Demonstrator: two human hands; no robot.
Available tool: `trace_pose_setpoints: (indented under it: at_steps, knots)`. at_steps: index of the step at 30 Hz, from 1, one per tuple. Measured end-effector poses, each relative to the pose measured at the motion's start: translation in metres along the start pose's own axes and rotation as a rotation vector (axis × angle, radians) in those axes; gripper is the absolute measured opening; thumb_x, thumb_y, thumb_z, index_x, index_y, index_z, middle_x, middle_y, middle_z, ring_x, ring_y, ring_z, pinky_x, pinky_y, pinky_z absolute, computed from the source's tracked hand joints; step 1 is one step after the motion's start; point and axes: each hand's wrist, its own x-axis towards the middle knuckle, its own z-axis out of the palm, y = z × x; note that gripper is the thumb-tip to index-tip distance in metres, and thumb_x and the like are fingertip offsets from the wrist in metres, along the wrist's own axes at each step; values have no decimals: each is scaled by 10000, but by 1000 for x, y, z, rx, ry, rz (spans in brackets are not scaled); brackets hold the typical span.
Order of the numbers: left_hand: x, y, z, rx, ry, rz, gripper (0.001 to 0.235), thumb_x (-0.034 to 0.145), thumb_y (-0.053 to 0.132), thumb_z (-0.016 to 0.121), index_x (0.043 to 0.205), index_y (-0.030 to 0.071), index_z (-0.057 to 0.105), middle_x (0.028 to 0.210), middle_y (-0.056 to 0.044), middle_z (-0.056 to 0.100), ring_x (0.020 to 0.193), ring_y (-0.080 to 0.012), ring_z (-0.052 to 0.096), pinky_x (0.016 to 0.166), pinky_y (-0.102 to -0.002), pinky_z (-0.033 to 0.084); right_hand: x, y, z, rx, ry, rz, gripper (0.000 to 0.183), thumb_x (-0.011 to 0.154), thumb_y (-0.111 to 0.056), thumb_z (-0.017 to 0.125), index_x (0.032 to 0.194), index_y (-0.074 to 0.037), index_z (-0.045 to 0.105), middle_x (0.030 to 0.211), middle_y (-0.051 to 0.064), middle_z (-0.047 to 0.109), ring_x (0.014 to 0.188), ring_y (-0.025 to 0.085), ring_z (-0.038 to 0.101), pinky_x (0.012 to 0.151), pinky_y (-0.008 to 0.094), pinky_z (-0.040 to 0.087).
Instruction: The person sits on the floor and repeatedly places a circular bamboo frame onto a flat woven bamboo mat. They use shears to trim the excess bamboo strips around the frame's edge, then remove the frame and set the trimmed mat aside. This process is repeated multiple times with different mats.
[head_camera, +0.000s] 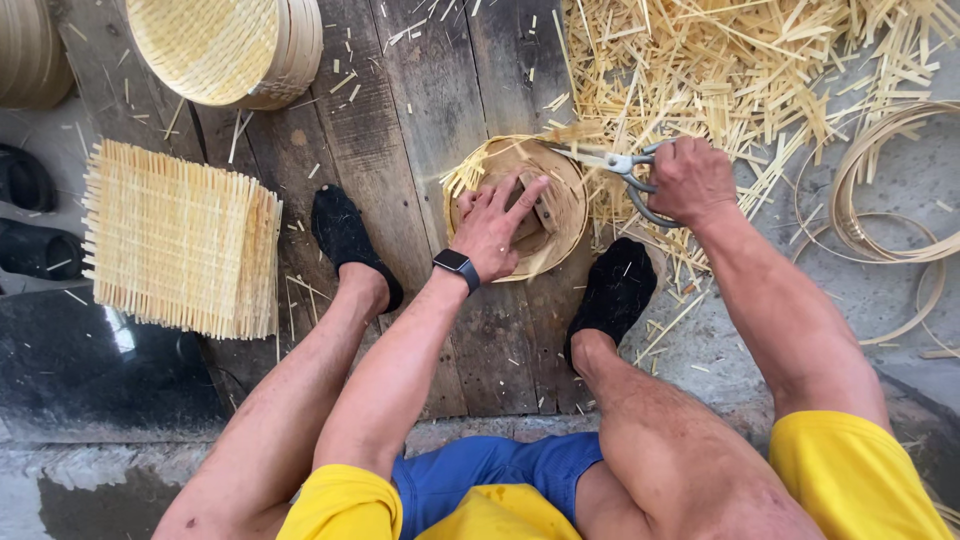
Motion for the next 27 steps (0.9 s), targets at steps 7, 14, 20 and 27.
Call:
trace_pose_setpoints:
  at_steps: [7, 14, 20, 27]
  knots:
    - [-2, -12, -9, 94, -153, 75, 1296, 531, -10, 759, 1624, 390, 188, 1679, -107, 281, 1414, -339, 413, 1124, -488, 276, 16, -20, 3, -114, 157, -58, 378, 798, -395, 688, 852, -24, 644, 770, 109, 583, 670, 200, 533, 610, 342, 512]
    - [-7, 24, 7, -247, 409, -520, 1368, 565, 469, 968, 1575, 164, 97, 1559, -305, 242, 1418, -477, 288, 1132, -621, 234, 5, -12, -13, -86, 96, -98, 487, 910, -492, 680, 954, -8, 648, 873, 140, 598, 780, 222, 562, 679, 356, 521]
    - [-3, 28, 33, -223, 341, -506, 1306, 609, 359, 887, 1609, 72, 99, 1552, -244, 335, 1426, -440, 373, 1154, -579, 318, 7, -35, -23, 10, 185, 7, 507, 810, -481, 707, 967, -2, 653, 929, 163, 644, 853, 274, 623, 776, 400, 524]
    - [-3, 10, 16, -216, 277, -302, 1281, 513, 245, 880, 1584, 136, 185, 1528, -235, 351, 1401, -462, 361, 1149, -616, 264, 11, -19, -24, -36, -90, 17, 479, 889, -558, 619, 931, -88, 704, 847, 146, 699, 762, 252, 668, 740, 391, 513]
